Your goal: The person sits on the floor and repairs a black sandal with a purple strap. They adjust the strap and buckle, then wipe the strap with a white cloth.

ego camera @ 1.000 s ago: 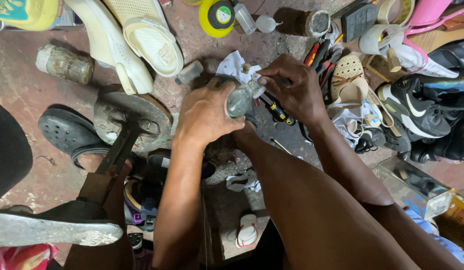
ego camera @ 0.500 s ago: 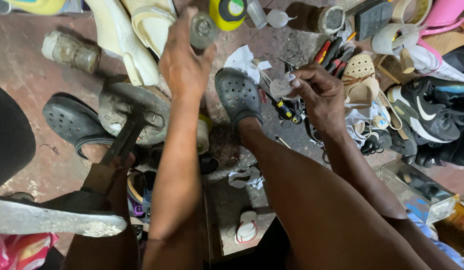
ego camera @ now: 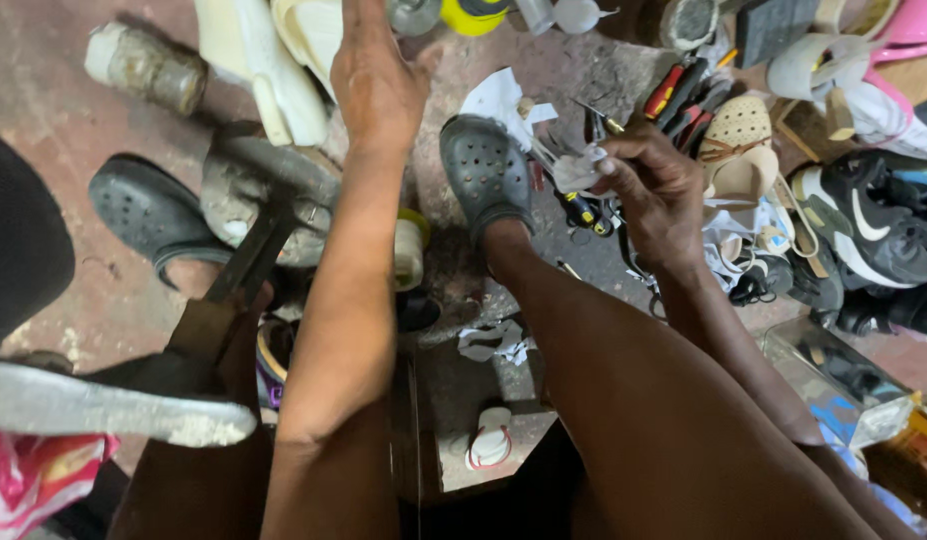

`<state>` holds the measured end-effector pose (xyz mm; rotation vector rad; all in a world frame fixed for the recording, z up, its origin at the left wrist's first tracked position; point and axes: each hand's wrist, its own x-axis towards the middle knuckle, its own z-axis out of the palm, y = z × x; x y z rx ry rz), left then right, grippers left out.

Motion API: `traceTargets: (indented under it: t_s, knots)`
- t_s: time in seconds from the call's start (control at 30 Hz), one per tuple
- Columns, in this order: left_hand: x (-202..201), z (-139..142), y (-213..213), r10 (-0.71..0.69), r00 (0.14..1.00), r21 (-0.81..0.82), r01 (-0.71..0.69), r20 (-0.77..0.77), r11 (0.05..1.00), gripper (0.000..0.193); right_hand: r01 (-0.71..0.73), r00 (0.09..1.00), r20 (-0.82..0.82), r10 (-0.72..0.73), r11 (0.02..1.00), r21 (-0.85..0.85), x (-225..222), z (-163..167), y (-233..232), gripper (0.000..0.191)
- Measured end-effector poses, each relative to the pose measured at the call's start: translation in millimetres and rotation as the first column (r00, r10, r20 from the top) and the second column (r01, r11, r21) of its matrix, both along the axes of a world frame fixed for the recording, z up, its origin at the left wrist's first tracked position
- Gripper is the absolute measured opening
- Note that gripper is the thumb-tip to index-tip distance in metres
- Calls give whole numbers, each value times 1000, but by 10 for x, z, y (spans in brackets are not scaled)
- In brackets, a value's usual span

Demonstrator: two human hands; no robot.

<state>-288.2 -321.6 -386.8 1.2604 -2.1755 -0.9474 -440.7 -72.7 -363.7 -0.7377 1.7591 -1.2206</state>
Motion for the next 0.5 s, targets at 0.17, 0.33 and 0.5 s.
traceTargets:
  t_s: [0.17,0.33,0.5]
  knots:
    - [422,314,271,5,975,-124,-34,-222,992,48,50,995,83,-47,998,-35,5,277,13,10]
    - [1015,506,875,405,904,251,-364,-138,897,16,115,993,31,-116,993,15,60,693,166,7]
    - [1665,582,1564,729,675,393,-705,116,590,23,218,970,103,-219,976,18,111,1014,533,8]
